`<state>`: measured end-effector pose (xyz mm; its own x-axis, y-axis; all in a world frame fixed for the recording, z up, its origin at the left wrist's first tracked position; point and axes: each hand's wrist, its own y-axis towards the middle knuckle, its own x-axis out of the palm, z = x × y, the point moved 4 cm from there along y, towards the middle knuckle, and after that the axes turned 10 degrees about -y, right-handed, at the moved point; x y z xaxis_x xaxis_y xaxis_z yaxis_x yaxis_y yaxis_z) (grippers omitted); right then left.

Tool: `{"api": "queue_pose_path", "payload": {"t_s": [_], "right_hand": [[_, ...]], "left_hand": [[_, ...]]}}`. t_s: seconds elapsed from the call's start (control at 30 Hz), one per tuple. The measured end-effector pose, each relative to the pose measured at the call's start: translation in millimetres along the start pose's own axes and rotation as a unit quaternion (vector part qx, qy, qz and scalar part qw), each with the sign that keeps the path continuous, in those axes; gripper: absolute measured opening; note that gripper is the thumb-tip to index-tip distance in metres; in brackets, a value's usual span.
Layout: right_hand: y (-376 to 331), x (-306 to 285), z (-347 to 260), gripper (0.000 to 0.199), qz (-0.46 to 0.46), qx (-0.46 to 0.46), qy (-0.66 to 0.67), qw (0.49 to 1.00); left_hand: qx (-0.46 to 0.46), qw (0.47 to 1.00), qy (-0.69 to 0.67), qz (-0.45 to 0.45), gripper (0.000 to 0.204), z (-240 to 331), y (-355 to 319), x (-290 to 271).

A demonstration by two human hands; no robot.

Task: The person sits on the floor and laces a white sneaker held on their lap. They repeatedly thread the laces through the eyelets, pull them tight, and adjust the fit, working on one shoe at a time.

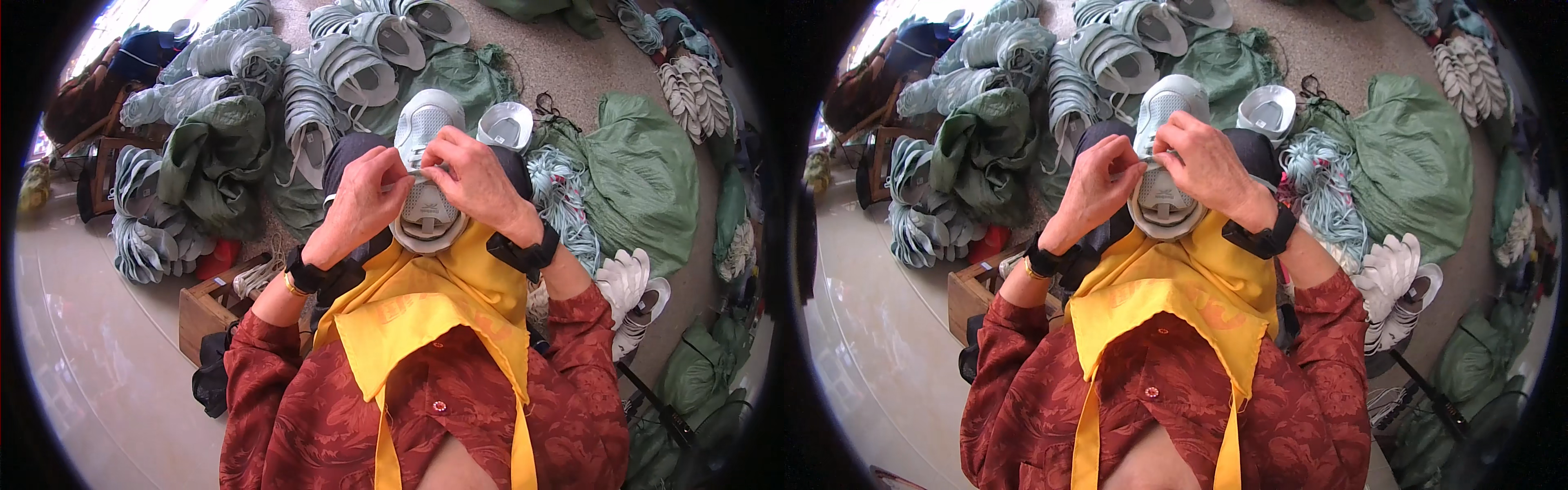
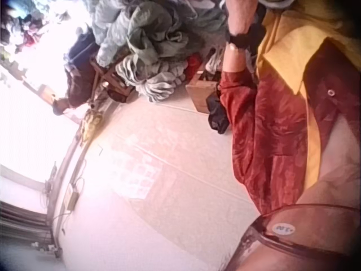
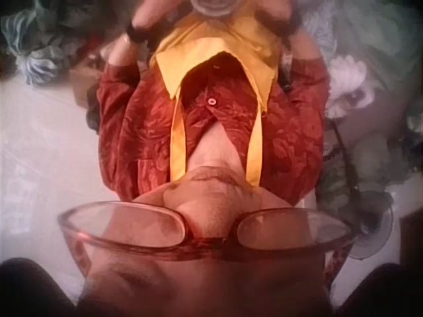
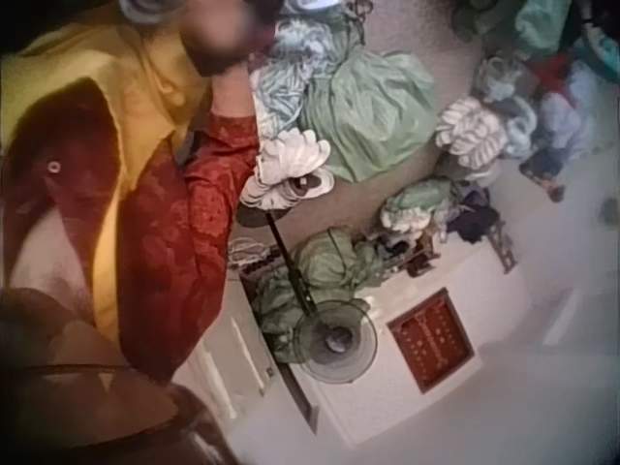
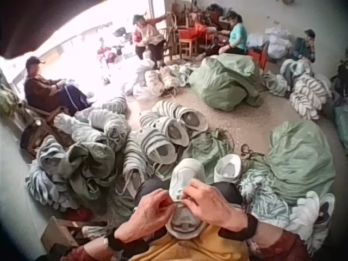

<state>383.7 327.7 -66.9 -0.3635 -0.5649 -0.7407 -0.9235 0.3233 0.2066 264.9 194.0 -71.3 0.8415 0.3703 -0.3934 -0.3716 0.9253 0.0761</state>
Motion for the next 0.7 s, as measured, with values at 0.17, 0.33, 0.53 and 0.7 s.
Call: {"api": "queue_pose_path", "payload": {"t_s": [0.17, 0.33, 0.53, 0.7], "right_hand": [[6, 0, 7, 0.010, -0.055, 0.061, 0.082, 0.993], [10, 0, 11, 0.013, -0.061, 0.096, 0.116, 0.987], [2, -15, 2, 0.015, -0.001, 0.097, 0.067, 0.993], [-31, -21, 15, 0.019, 0.013, 0.143, 0.011, 0.990]], "left_hand": [[-0.012, 0.999, -0.011, 0.030, 0.015, -1, 1, -1], [0.049, 0.998, 0.023, 0.027, 0.015, -1, 8, 7], [-0.004, 0.997, -0.070, -0.016, 0.011, -22, 13, 8], [-0.146, 0.960, -0.202, -0.129, 0.011, -26, 28, -4]]}}
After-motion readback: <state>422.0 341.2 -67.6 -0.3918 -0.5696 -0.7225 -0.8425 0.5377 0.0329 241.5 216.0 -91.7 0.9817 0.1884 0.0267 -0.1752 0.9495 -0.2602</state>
